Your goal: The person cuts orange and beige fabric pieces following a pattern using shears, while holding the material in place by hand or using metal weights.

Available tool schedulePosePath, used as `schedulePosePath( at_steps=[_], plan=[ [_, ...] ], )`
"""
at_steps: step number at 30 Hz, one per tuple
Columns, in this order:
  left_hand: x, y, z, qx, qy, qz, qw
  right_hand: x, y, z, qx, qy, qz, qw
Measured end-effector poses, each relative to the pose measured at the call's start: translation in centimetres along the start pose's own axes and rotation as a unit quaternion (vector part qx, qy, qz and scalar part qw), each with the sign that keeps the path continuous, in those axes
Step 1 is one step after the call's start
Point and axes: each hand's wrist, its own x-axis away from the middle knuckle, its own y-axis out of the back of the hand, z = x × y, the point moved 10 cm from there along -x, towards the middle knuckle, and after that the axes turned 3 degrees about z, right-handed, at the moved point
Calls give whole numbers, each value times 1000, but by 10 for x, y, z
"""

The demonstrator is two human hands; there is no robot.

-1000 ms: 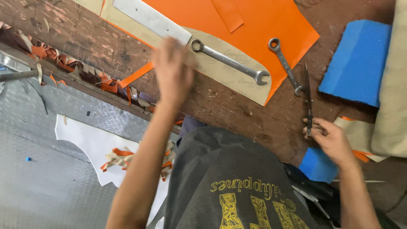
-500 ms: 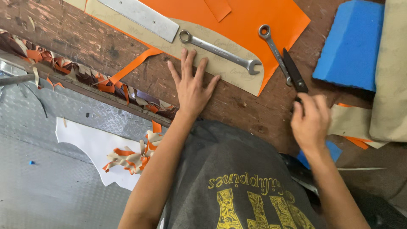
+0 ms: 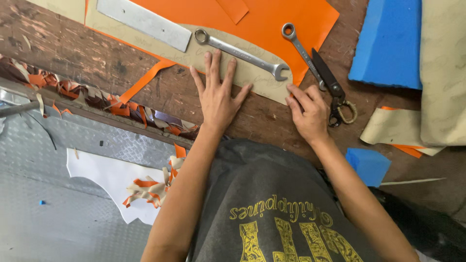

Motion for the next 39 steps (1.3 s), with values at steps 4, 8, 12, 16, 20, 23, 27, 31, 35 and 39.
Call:
schedulePosePath(
  at_steps=[4, 8, 12, 16, 20, 23, 27, 31, 35, 39],
  plan=[
    [4, 2, -9, 11, -20, 7, 1000, 2, -2, -6, -30, -44, -16, 998],
    [-4, 11, -19, 19, -19, 8, 1000, -5, -1, -8, -2, -69, -22, 997],
    [-7, 17, -22, 13, -12, 23, 1000, -3, -2, -7, -24, -70, -19, 997],
    [-5, 14, -30, 21, -36, 24, 999, -3, -2, -10, -29, -72, -19, 997],
    [19, -5, -58, 32, -110, 65, 991, -1, -1, -12, -52, -79, -20, 995],
    [44, -30, -87, -21, -218, 148, 965, -7, 5, -10, -69, -66, -42, 995],
    [59, -39, -95, 10, -254, 173, 952, -10, -2, -3, -67, -44, -2, 997],
    [58, -41, -95, 3, -258, 188, 948, -11, -2, 4, -36, -20, 6, 999],
    [56, -32, -98, 16, -254, 171, 952, -8, -1, 6, -18, -7, 2, 1000],
    [38, -7, -79, 71, -192, 133, 970, -7, -2, 1, -28, -18, 6, 999]
  ],
)
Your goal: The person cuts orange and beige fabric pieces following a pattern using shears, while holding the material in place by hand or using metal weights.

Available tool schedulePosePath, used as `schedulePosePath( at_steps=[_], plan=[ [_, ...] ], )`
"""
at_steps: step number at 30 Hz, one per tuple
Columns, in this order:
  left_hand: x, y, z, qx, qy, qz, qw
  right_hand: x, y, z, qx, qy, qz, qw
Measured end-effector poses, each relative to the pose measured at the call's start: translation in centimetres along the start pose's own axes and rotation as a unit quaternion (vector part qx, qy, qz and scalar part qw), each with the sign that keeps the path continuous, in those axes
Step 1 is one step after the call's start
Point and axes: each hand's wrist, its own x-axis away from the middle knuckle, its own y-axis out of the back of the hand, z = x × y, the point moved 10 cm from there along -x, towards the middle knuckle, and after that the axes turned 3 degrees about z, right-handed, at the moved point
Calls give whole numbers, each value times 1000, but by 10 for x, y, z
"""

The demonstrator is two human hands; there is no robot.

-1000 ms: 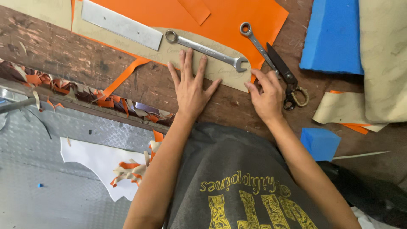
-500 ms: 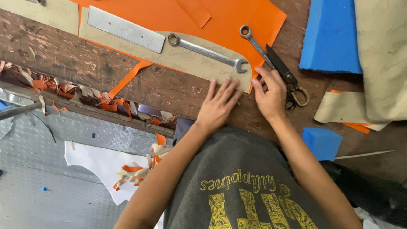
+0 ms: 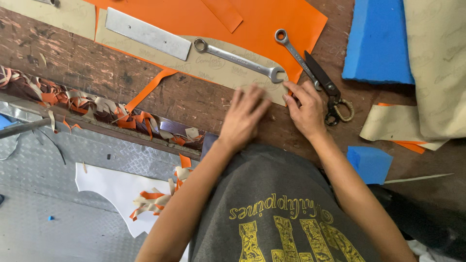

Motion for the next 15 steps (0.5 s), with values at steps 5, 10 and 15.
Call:
schedulePosePath(
  at_steps=[5, 10, 15],
  plan=[
    [2, 45, 36, -56, 92, -64, 992, 3, 0, 1, -9, 10, -7, 1000],
    [-2, 42, 23, -78, 56, -13, 995, 0, -3, -2, -8, -5, 12, 1000],
    [3, 17, -1, -72, 13, 22, 997, 2, 0, 0, -8, 2, 1, 1000]
  ],
)
